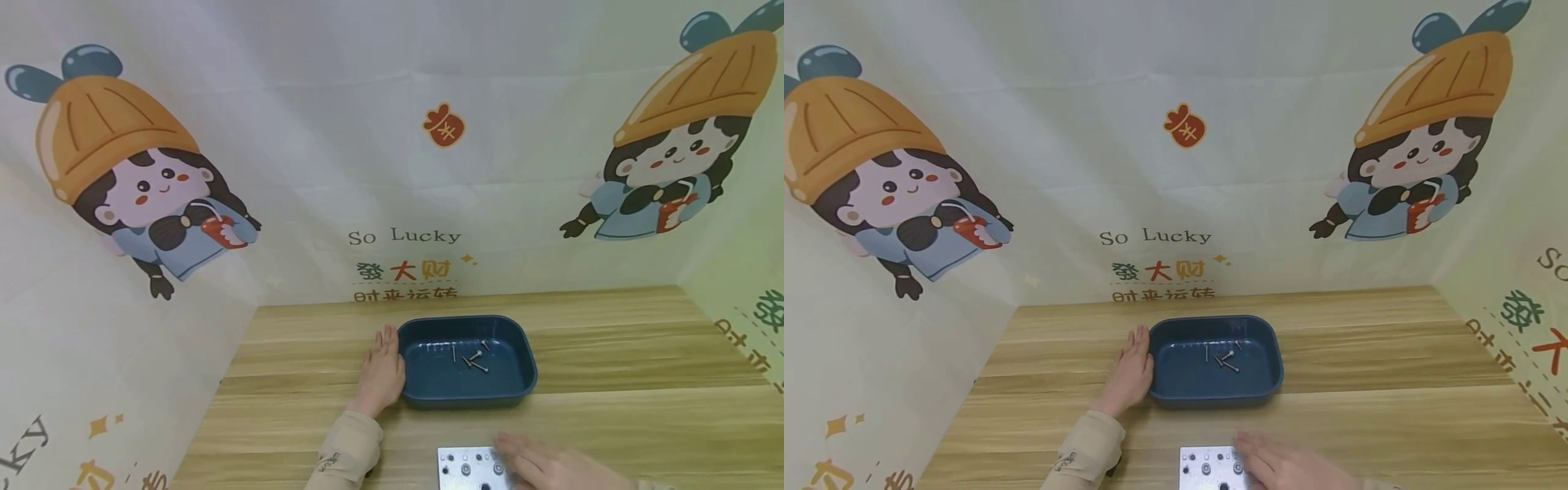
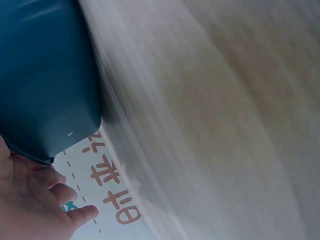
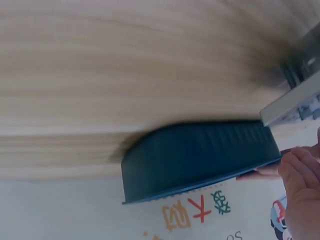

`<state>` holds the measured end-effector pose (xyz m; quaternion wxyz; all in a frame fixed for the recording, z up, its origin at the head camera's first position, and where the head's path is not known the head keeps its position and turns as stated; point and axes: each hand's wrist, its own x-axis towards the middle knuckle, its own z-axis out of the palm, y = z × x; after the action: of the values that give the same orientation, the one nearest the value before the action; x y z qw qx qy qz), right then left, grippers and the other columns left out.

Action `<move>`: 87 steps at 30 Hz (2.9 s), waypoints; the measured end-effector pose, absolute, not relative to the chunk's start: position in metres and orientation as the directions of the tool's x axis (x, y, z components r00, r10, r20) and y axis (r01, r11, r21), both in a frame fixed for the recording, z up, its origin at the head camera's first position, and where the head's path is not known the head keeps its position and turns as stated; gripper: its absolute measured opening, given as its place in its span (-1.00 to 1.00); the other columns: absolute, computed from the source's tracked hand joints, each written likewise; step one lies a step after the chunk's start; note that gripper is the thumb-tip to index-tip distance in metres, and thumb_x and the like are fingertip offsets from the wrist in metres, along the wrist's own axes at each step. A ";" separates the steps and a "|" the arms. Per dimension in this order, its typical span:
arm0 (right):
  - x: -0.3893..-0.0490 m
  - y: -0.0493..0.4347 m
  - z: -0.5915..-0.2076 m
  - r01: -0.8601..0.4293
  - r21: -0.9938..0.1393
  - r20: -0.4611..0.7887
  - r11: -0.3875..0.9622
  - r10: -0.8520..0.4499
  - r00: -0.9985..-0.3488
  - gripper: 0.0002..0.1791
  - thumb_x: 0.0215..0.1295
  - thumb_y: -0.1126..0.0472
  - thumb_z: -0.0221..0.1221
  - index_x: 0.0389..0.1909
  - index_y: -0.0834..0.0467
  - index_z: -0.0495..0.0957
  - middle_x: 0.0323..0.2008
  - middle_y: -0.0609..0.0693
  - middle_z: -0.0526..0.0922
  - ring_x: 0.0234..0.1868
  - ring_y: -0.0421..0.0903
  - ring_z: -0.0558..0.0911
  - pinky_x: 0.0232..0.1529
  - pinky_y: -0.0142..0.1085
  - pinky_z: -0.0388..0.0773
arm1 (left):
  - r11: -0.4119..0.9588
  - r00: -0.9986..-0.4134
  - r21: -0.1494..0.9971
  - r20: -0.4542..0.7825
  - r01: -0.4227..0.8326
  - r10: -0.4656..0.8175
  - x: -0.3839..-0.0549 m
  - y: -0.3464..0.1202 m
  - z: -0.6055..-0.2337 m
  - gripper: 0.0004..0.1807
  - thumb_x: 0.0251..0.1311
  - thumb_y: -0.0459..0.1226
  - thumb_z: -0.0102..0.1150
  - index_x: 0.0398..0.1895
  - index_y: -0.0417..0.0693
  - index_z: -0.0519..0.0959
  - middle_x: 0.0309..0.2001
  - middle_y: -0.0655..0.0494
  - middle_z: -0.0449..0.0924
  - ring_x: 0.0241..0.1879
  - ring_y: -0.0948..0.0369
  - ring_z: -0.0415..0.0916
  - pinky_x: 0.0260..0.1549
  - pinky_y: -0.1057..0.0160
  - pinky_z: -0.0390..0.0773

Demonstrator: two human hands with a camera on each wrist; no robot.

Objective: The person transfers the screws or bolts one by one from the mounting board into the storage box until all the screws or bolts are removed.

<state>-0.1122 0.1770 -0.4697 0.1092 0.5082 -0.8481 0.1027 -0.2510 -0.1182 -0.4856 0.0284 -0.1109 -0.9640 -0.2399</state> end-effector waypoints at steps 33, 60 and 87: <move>-0.107 0.173 -0.493 -0.871 -0.025 0.306 0.490 -0.826 -0.473 -0.80 0.44 -0.06 0.09 -0.23 -0.03 0.50 0.18 0.14 0.61 0.13 -0.01 0.66 -0.01 -0.33 0.64 | 0.856 -0.973 0.463 0.100 0.230 0.207 -0.252 -0.119 -0.486 -0.39 0.48 -0.27 -0.27 0.51 -0.38 0.02 0.55 -0.24 -0.06 0.54 -0.19 -0.11 0.40 -0.29 0.06; -0.168 0.165 -0.436 -0.880 0.104 0.527 0.463 -0.776 -0.346 -0.67 0.60 0.07 -0.23 -0.25 0.13 0.43 0.10 0.23 0.62 0.08 0.08 0.68 -0.03 -0.29 0.64 | 0.858 -0.972 0.457 0.098 0.233 0.212 -0.250 -0.119 -0.487 -0.38 0.47 -0.27 -0.25 0.51 -0.38 0.02 0.55 -0.24 -0.06 0.53 -0.19 -0.11 0.40 -0.30 0.06; -0.287 0.151 -0.400 -0.743 -0.178 0.097 0.645 -0.740 -0.665 -0.92 0.48 0.25 0.02 -0.22 0.07 0.30 -0.23 -0.05 0.59 -0.22 -0.15 0.64 -0.21 -0.27 0.59 | 0.871 -0.974 0.435 0.089 0.227 0.209 -0.249 -0.120 -0.483 -0.38 0.48 -0.27 -0.26 0.52 -0.36 0.01 0.54 -0.25 -0.03 0.53 -0.18 -0.09 0.41 -0.28 0.07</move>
<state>-0.2865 0.1506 -0.3999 0.0076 0.4090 -0.9068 0.1017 -0.2495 -0.1198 -0.4828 0.0193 -0.1127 -0.9671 -0.2274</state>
